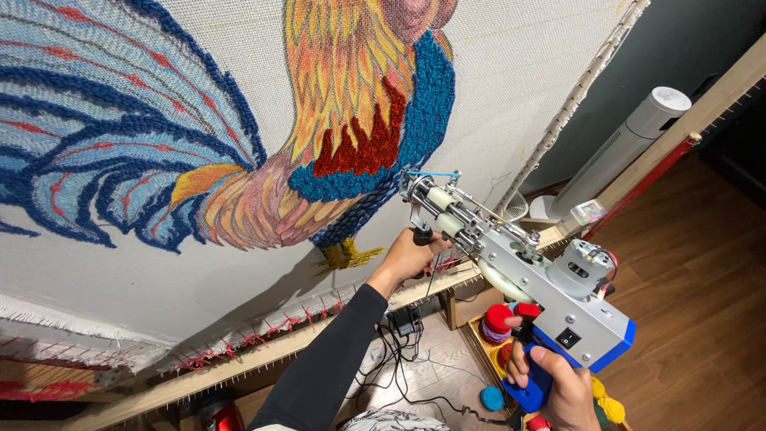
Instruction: Using an electric tufting gun to create a rooster design on a large vertical canvas.
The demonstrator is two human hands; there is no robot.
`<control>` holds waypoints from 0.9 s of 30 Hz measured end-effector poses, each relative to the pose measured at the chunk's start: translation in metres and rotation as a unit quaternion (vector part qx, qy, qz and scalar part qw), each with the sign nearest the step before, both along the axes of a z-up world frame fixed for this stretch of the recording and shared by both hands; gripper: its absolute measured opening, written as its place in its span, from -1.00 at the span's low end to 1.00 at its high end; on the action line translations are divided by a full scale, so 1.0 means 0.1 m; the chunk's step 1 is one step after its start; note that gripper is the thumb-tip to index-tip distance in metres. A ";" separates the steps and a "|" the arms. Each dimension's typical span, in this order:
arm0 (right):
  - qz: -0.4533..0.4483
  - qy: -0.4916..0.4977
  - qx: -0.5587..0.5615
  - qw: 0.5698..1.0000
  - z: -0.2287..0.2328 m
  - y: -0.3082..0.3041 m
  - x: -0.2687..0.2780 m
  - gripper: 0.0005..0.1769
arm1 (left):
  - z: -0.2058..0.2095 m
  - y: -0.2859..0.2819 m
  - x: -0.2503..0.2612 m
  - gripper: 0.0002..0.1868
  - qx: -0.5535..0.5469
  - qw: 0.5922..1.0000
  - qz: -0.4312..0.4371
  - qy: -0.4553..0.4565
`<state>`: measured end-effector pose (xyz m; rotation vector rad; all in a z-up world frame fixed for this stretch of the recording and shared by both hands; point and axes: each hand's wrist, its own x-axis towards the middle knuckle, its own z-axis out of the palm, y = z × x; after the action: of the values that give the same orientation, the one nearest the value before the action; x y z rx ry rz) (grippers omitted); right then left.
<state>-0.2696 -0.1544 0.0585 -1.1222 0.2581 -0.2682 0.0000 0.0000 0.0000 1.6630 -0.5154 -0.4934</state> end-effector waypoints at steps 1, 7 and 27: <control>0.000 0.001 0.000 1.000 0.01 0.01 0.01 -0.38 | 0.01 0.01 0.00 -0.70 0.000 1.000 0.000 0.001; 0.006 0.008 -0.007 1.000 0.02 0.06 0.06 -0.37 | 0.16 0.09 -0.03 -0.67 0.049 0.998 0.018 0.028; -0.012 0.037 0.007 0.999 0.01 0.13 0.14 -0.42 | 0.02 0.08 0.10 -0.63 0.045 0.998 0.024 0.032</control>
<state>-0.2552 -0.1412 0.0598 -1.1177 0.3393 -0.2465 0.0099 0.0076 0.0017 1.7365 -0.4104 -0.5386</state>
